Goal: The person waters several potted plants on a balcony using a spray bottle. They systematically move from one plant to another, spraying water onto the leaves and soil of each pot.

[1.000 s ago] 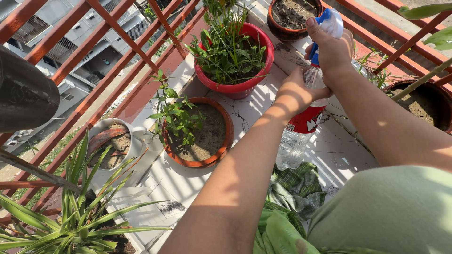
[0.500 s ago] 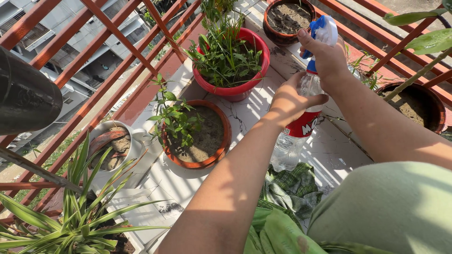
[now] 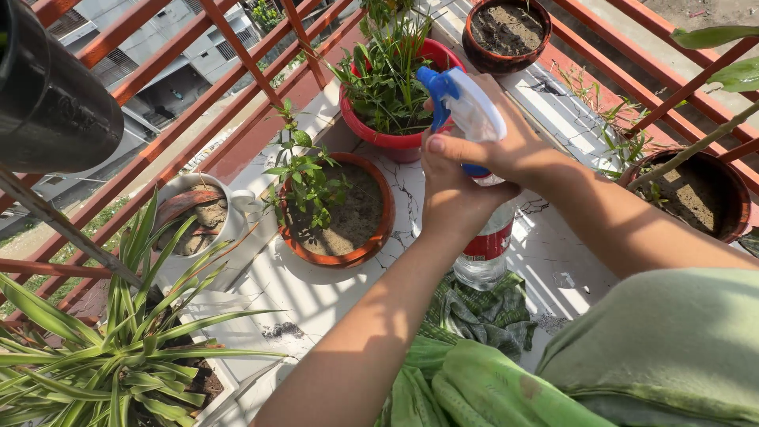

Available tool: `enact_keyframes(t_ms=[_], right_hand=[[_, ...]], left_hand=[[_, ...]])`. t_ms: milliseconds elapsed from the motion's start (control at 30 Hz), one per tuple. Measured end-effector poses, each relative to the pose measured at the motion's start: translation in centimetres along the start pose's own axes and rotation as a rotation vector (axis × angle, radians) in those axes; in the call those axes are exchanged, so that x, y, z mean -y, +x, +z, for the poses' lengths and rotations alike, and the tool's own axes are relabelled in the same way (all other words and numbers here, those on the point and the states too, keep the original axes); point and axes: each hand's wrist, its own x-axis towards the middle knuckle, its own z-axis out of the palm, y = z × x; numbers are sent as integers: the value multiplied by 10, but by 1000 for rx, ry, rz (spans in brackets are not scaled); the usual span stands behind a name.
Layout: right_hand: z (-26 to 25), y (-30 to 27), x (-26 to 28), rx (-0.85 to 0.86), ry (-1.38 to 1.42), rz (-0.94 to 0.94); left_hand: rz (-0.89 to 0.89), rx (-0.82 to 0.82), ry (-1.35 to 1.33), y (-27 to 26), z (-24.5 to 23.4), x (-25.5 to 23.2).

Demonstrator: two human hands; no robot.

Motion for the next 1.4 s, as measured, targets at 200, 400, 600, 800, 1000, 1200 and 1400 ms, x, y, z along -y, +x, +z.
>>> enact_keyframes(t_ms=[200, 400, 600, 800, 1000, 1200, 1400], right_hand=[[29, 1, 38, 468, -466, -408], [37, -5, 20, 685, 155, -22], [46, -10, 2, 818, 165, 232], [54, 80, 78, 1135, -49, 146], [135, 111, 123, 1354, 15, 14], [226, 72, 158, 1477, 9, 31], [313, -28, 181, 1106, 176, -227]], left_hand=[[-116, -104, -654, -37, -60, -6], [-279, -176, -578, -41, -99, -29], [-7, -202, -430, -16, -139, -68], [157, -408, -372, 13, -199, -107], [223, -663, 77, -11, -255, -105], [195, -692, 280, -74, -295, -130], [-105, -812, 368, -171, -345, -170]])
